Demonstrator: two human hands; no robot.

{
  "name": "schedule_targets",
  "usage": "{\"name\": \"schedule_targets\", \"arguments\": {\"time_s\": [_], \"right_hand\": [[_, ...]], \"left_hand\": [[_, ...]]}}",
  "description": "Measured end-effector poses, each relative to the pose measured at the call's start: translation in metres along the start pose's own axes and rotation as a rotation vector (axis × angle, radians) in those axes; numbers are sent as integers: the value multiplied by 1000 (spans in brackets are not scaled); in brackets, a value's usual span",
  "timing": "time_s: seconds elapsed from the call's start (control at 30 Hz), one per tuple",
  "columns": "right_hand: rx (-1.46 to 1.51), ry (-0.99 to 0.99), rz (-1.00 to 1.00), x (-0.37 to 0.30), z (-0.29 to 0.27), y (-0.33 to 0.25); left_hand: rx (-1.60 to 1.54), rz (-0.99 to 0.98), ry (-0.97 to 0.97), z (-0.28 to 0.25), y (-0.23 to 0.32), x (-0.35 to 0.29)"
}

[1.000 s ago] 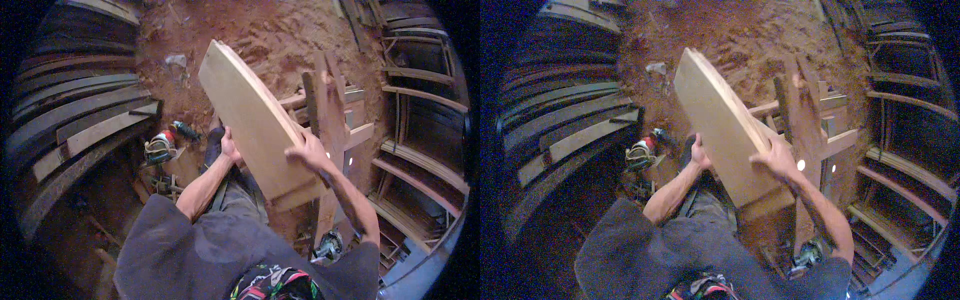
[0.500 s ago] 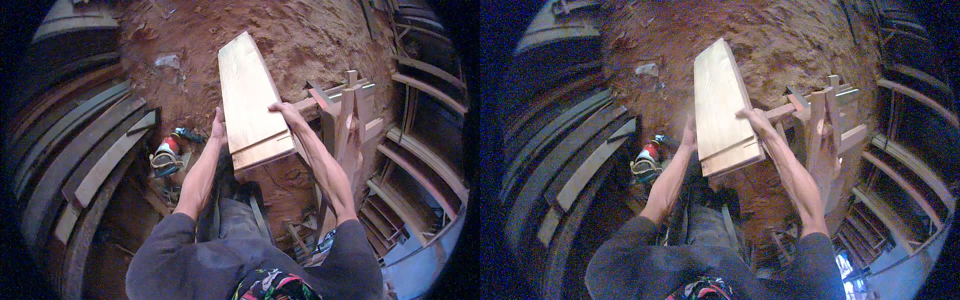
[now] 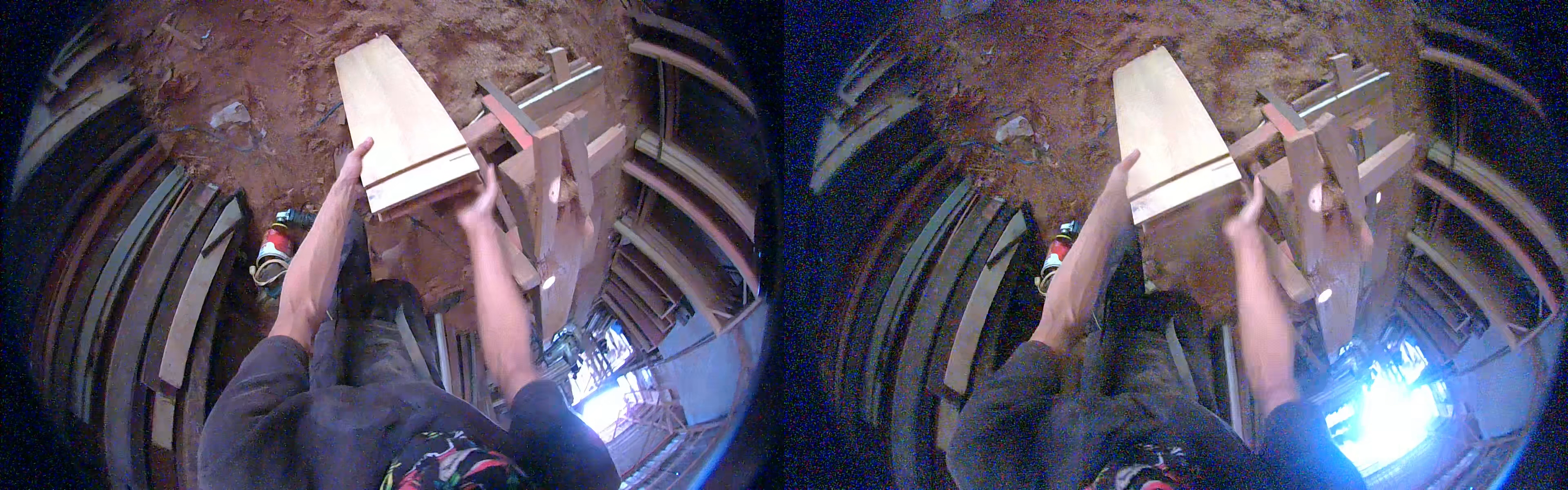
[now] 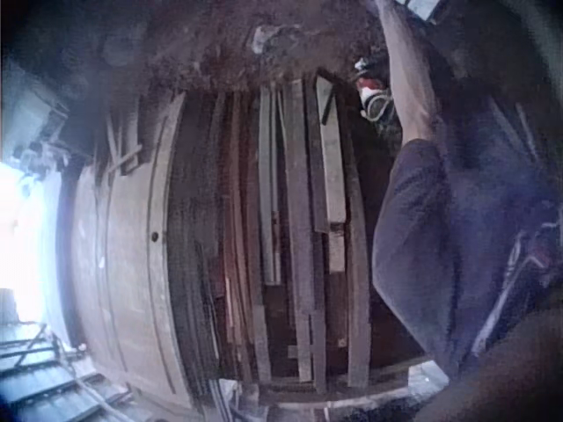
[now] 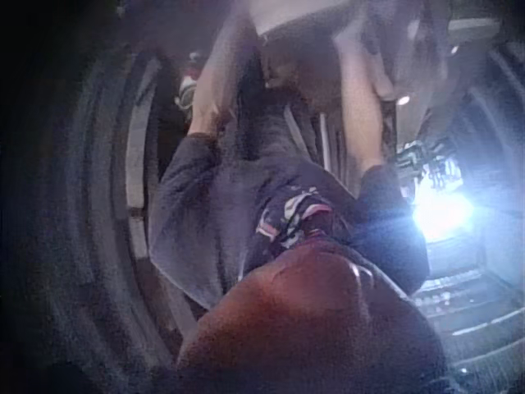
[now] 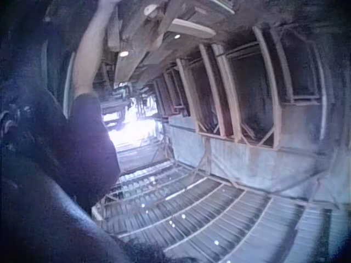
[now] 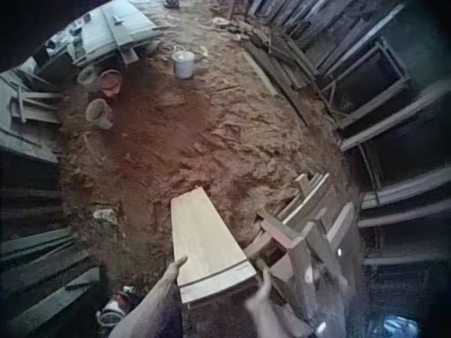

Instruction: The person measures and marks a wooden plank with a ruler and pencil, then uses a circular saw to cut the plank. They handle the cut pieces and continue cutting additional sections of wood.

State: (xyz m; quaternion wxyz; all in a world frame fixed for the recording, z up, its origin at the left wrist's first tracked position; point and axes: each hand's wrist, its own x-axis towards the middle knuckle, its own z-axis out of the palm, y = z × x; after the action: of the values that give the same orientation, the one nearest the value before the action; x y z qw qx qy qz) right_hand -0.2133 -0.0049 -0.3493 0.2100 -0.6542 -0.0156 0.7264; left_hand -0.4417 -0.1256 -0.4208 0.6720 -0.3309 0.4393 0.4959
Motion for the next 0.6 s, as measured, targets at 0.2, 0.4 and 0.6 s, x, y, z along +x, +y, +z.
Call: {"name": "schedule_targets", "arguments": {"time_s": [0.2, 0.4, 0.6], "right_hand": [[-134, 213, 231, -148, -97, 135], [-310, 311, 281, -206, -156, 175], [-272, 298, 230, -223, -173, 193]], "left_hand": [[-23, -39, 116, 53, -9, -8], [-189, 56, -108, 44, -113, 75], [605, -158, 58, 54, -145, 115]]}}
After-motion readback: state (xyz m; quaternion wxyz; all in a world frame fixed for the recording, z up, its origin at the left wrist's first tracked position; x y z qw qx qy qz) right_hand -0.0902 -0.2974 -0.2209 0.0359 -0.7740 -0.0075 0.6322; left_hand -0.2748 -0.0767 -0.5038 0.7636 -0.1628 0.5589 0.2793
